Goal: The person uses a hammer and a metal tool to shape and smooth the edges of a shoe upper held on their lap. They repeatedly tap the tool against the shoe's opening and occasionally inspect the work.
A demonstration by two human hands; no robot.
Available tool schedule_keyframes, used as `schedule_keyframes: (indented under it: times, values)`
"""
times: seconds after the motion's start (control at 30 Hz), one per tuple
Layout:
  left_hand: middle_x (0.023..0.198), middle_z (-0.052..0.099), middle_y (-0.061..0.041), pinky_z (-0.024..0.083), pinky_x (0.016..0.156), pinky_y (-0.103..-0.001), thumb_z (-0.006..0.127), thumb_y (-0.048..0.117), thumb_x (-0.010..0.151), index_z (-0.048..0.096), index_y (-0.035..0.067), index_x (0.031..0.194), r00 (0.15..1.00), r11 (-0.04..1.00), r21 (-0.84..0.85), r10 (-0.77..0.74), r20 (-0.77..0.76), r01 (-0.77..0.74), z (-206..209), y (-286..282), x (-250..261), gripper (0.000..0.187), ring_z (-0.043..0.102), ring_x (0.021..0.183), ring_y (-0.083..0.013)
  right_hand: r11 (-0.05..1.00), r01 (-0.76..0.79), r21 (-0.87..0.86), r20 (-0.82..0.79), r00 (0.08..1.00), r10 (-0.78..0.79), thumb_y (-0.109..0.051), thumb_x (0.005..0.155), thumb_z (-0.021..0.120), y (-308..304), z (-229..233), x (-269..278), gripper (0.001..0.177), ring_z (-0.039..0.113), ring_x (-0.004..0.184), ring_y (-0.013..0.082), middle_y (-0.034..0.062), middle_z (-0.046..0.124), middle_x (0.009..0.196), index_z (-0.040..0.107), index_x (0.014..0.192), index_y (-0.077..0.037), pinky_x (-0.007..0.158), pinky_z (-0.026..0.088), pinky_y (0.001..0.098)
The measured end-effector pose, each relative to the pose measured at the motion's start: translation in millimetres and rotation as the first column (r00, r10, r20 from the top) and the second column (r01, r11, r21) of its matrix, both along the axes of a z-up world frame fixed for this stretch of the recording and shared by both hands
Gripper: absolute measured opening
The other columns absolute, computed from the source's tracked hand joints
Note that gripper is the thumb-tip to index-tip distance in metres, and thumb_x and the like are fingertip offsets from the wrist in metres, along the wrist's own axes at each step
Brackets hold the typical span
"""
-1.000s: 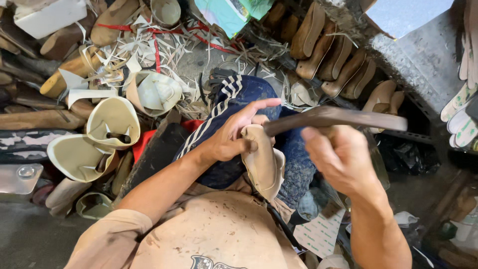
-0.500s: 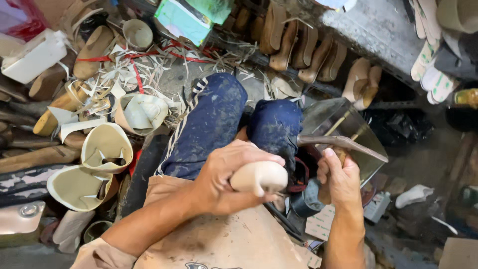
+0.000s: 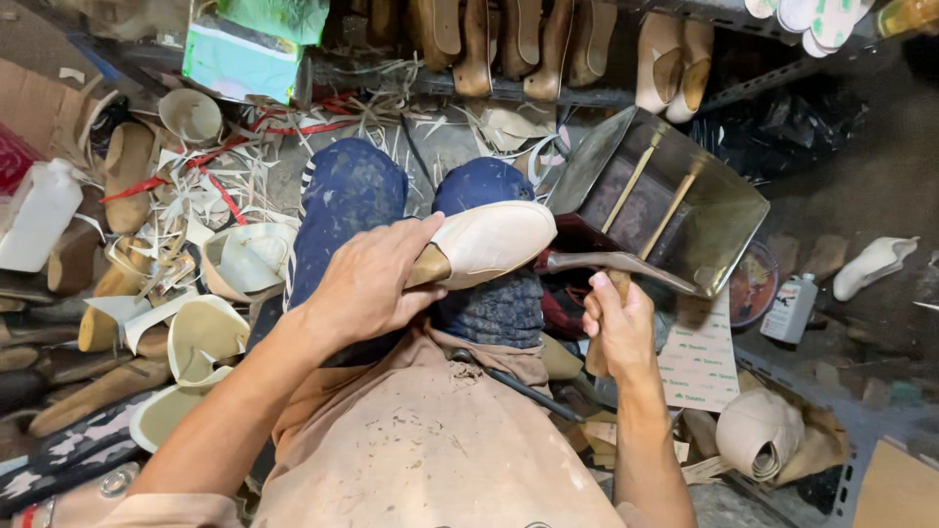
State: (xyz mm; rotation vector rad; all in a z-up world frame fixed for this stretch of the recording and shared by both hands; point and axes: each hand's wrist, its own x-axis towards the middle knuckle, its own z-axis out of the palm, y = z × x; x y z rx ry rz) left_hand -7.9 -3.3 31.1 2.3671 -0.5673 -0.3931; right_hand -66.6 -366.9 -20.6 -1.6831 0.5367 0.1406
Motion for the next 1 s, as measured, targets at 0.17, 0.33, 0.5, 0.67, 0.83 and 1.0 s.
schedule_keyframes:
  times: [0.17, 0.33, 0.5, 0.67, 0.83, 1.0]
  values:
    - [0.126, 0.064, -0.012, 0.054, 0.084, -0.051, 0.072, 0.05, 0.084, 0.048, 0.014, 0.152, 0.995, 0.993, 0.087, 0.078, 0.058, -0.082, 23, 10, -18, 0.081, 0.067, 0.111, -0.0364, 0.983, -0.112, -0.144, 0.018, 0.993, 0.116, -0.014, 0.107, 0.055, 13, 24, -5, 0.024, 0.049, 0.039, 0.0148, 0.0047, 0.048, 0.05, 0.064, 0.088, -0.002, 0.042, 0.045, 0.028]
    - [0.127, 0.064, -0.012, 0.054, 0.084, -0.046, 0.069, 0.062, 0.083, 0.052, 0.012, 0.149, 0.946, 0.957, 0.159, 0.198, 0.255, -0.243, 11, -3, -34, 0.085, 0.066, 0.113, -0.0314, 0.886, -0.282, -0.368, 0.051, 0.946, 0.322, -0.017, 0.106, 0.056, 38, 71, 16, 0.023, 0.053, 0.039, 0.0155, 0.0033, 0.054, 0.044, 0.068, 0.091, -0.005, 0.049, 0.05, 0.0292]
    - [0.116, 0.066, -0.01, 0.054, 0.081, -0.041, 0.068, 0.057, 0.087, 0.06, 0.011, 0.139, 0.894, 0.941, 0.14, 0.236, 0.381, -0.308, 15, -8, -31, 0.07, 0.066, 0.106, -0.0271, 0.72, -0.286, -0.632, 0.165, 0.859, 0.486, -0.014, 0.104, 0.06, 66, 137, 53, 0.02, 0.06, 0.049, 0.0191, 0.005, 0.058, 0.049, 0.076, 0.107, -0.003, 0.063, 0.055, 0.0332]
    - [0.113, 0.066, -0.009, 0.054, 0.079, -0.04, 0.065, 0.058, 0.088, 0.062, 0.012, 0.137, 0.869, 0.935, 0.137, 0.241, 0.433, -0.328, 7, -10, -31, 0.067, 0.066, 0.102, -0.026, 0.504, -0.273, -0.819, 0.192, 0.698, 0.69, -0.016, 0.102, 0.065, 112, 146, 84, 0.017, 0.066, 0.058, 0.0327, 0.0126, 0.065, 0.064, 0.079, 0.103, -0.006, 0.063, 0.056, 0.0397]
    - [0.11, 0.066, -0.009, 0.053, 0.078, -0.041, 0.063, 0.059, 0.088, 0.062, 0.012, 0.136, 0.861, 0.931, 0.13, 0.254, 0.44, -0.341, 8, -10, -31, 0.067, 0.065, 0.1, -0.0269, 0.242, -0.296, -0.924, 0.032, 0.57, 0.821, -0.032, 0.104, 0.057, 114, 147, 93, 0.021, 0.065, 0.052, 0.0226, -0.0006, 0.059, 0.058, 0.071, 0.096, -0.018, 0.06, 0.056, 0.0317]
    - [0.106, 0.066, -0.011, 0.051, 0.077, -0.041, 0.061, 0.056, 0.091, 0.064, 0.01, 0.132, 0.847, 0.935, 0.106, 0.254, 0.467, -0.339, 4, -15, -36, 0.062, 0.065, 0.095, -0.0276, 0.26, -0.303, -0.917, 0.006, 0.64, 0.769, -0.032, 0.103, 0.064, 120, 126, 85, 0.023, 0.065, 0.053, 0.0388, 0.0112, 0.062, 0.058, 0.063, 0.093, -0.011, 0.054, 0.054, 0.0506]
